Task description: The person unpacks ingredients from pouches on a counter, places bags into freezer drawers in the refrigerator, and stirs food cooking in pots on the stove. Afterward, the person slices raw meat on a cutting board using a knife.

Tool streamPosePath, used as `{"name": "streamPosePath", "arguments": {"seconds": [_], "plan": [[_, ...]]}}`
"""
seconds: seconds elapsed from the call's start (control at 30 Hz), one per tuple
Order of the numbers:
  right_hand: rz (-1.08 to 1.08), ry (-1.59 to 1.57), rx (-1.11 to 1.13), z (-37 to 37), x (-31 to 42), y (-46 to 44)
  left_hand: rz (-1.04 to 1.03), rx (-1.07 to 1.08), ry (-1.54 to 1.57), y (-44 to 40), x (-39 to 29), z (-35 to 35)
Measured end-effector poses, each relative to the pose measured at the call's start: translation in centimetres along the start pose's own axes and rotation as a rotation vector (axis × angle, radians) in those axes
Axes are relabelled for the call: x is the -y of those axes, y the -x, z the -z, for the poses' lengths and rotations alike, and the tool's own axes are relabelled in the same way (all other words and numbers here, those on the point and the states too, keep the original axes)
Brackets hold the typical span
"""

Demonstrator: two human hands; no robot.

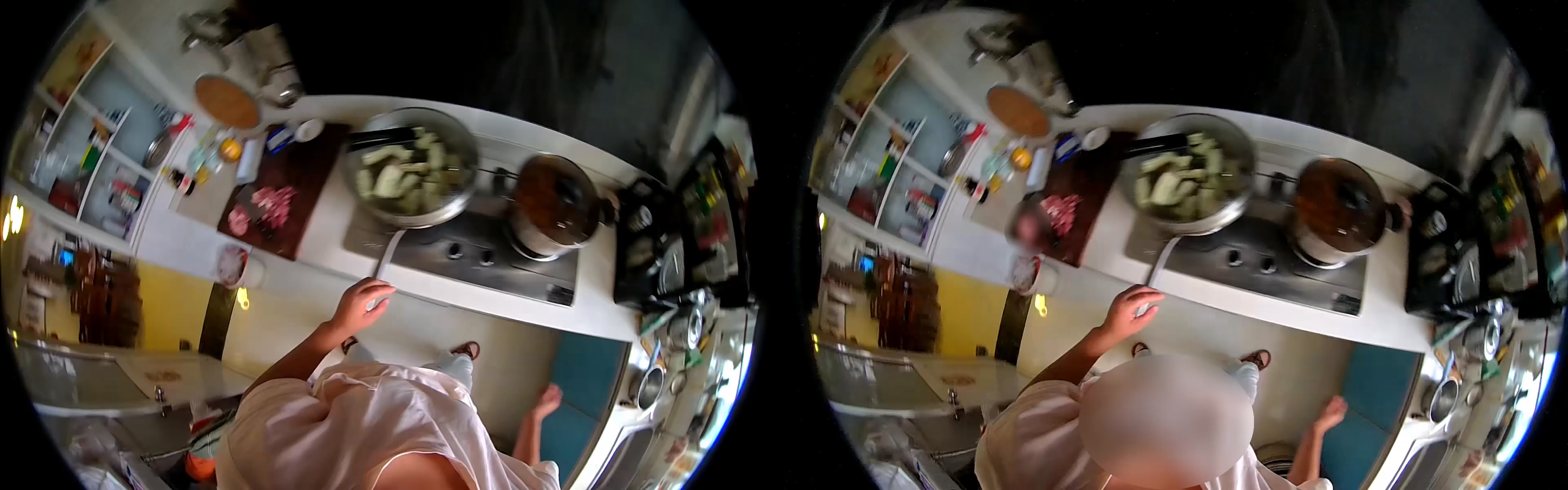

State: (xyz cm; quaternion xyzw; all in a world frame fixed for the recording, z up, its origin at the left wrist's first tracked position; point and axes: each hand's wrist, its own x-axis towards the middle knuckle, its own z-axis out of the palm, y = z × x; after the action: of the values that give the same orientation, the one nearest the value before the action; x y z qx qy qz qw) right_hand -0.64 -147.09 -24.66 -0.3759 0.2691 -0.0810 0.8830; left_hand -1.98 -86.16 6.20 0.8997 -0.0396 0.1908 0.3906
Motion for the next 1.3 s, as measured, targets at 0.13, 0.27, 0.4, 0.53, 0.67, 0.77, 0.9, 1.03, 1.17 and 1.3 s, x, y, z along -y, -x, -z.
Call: {"name": "streamPosePath", "arguments": {"seconds": [0.13,0.27,0.4,0.53,0.67,0.77,0.9,1.03,1.17,1.3], "plan": [[0.044,1.083,0.77,-23.3,-19.4,18.7,0.041,-0.146,-0.064,6.3,7.3,10.8],[-0.032,1.088,1.241,-42.8,-30.4,33.4,0.177,-0.361,-0.16,13.1,16.7,21.5],[0.516,1.024,1.56,-55.4,-41.2,41.2,0.384,-0.456,-0.187,18.2,23.9,29.8],[0.981,1.12,1.562,-65.7,-51.6,43.9,0.567,-0.488,-0.103,20.5,32.3,33.3],[1.216,1.514,1.421,-69.1,-61.1,42.5,0.534,-0.57,-0.267,17.5,40.0,34.3],[1.212,1.807,1.396,-70.5,-65.3,41.9,0.569,-0.547,-0.236,14.2,45.8,35.2],[0.925,1.918,1.435,-71.9,-67.5,42.2,0.612,-0.47,-0.354,12.4,52.8,34.0],[0.493,1.623,1.355,-73.8,-65.1,41.5,0.645,-0.441,-0.357,11.6,56.7,32.5],[0.397,1.422,1.204,-75.2,-61.5,42.6,0.603,-0.429,-0.377,9.4,54.5,35.5],[0.101,1.416,1.068,-74.9,-61.3,44.3,0.628,-0.325,-0.125,9.3,58.0,37.4]]}}
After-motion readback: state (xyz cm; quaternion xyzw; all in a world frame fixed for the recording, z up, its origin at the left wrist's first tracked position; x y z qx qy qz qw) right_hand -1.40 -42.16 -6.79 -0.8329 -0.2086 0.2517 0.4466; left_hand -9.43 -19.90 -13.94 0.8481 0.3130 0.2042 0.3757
